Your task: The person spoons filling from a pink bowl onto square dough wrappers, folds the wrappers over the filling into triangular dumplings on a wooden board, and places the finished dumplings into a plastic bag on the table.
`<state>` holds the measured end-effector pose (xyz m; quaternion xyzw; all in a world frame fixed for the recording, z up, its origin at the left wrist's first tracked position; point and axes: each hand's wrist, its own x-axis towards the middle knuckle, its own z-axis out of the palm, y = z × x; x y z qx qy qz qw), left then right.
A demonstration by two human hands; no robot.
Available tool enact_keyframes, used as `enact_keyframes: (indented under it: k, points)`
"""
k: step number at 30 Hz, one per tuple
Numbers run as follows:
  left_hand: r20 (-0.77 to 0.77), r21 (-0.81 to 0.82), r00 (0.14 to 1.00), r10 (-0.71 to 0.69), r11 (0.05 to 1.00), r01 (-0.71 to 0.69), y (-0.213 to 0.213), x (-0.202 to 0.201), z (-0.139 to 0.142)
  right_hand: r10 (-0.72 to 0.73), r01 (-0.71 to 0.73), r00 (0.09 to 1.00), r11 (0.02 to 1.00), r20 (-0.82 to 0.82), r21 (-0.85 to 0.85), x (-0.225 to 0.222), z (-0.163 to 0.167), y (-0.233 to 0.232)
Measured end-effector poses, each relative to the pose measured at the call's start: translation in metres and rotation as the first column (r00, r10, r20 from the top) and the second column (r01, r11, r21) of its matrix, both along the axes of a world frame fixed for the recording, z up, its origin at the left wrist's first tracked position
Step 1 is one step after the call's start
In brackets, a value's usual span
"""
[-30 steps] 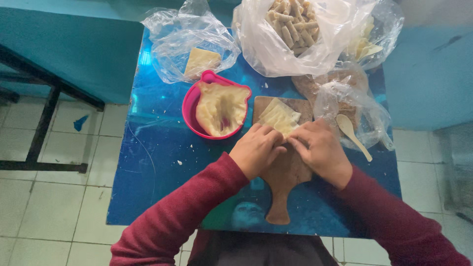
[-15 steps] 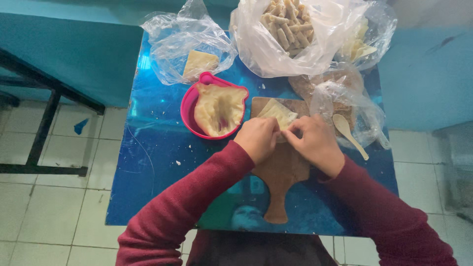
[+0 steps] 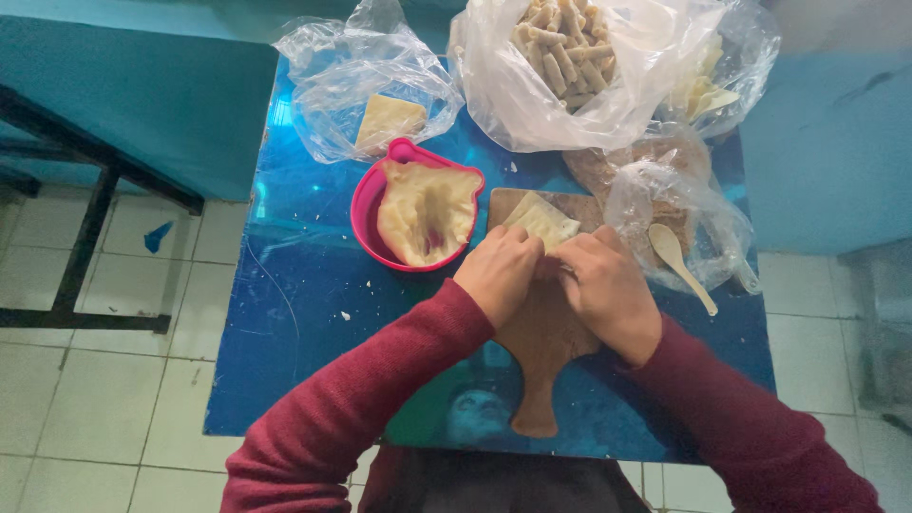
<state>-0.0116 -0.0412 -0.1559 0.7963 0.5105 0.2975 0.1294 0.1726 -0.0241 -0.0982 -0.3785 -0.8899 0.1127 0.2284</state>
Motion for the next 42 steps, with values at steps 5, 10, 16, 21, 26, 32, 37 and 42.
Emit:
enact_keyframes:
  k: [5,10,16,21,26,32,37,42]
  points:
    - [-0.113,0.065,0.993,0.023,0.998,-0.016,-0.001,0.009,0.001,-0.051,0.052,0.998,0.998,0.039,-0.021,0.001,-0.006,0.006]
    - [-0.126,0.007,0.991,0.042,0.999,-0.041,0.012,0.004,0.005,-0.128,0.136,0.99,0.973,0.059,-0.184,0.002,-0.013,0.026]
    - [0.082,-0.092,0.997,0.005,0.996,0.002,0.022,-0.003,0.002,-0.151,0.143,0.989,0.939,-0.002,-0.312,0.004,-0.014,0.035]
    - [-0.013,0.026,0.999,-0.043,0.999,0.044,0.012,-0.001,-0.002,-0.062,0.062,0.998,0.998,0.022,-0.011,0.004,-0.007,0.013]
    - [-0.039,0.023,0.998,-0.051,0.998,0.052,0.012,-0.003,0.001,-0.063,0.058,0.993,0.997,0.095,0.055,-0.001,-0.003,0.011]
    - [-0.103,0.11,0.995,0.007,0.994,0.004,0.011,-0.003,0.004,-0.091,0.088,0.994,0.995,0.058,0.051,-0.001,-0.01,0.018]
    - [-0.049,0.055,0.998,0.029,0.998,-0.026,0.009,-0.007,0.003,-0.107,0.101,0.993,0.989,-0.05,-0.109,-0.002,-0.014,0.027]
    - [-0.041,0.034,0.999,0.012,0.999,-0.01,0.005,-0.008,0.002,-0.043,0.043,0.999,0.999,-0.009,0.01,-0.003,-0.012,0.018]
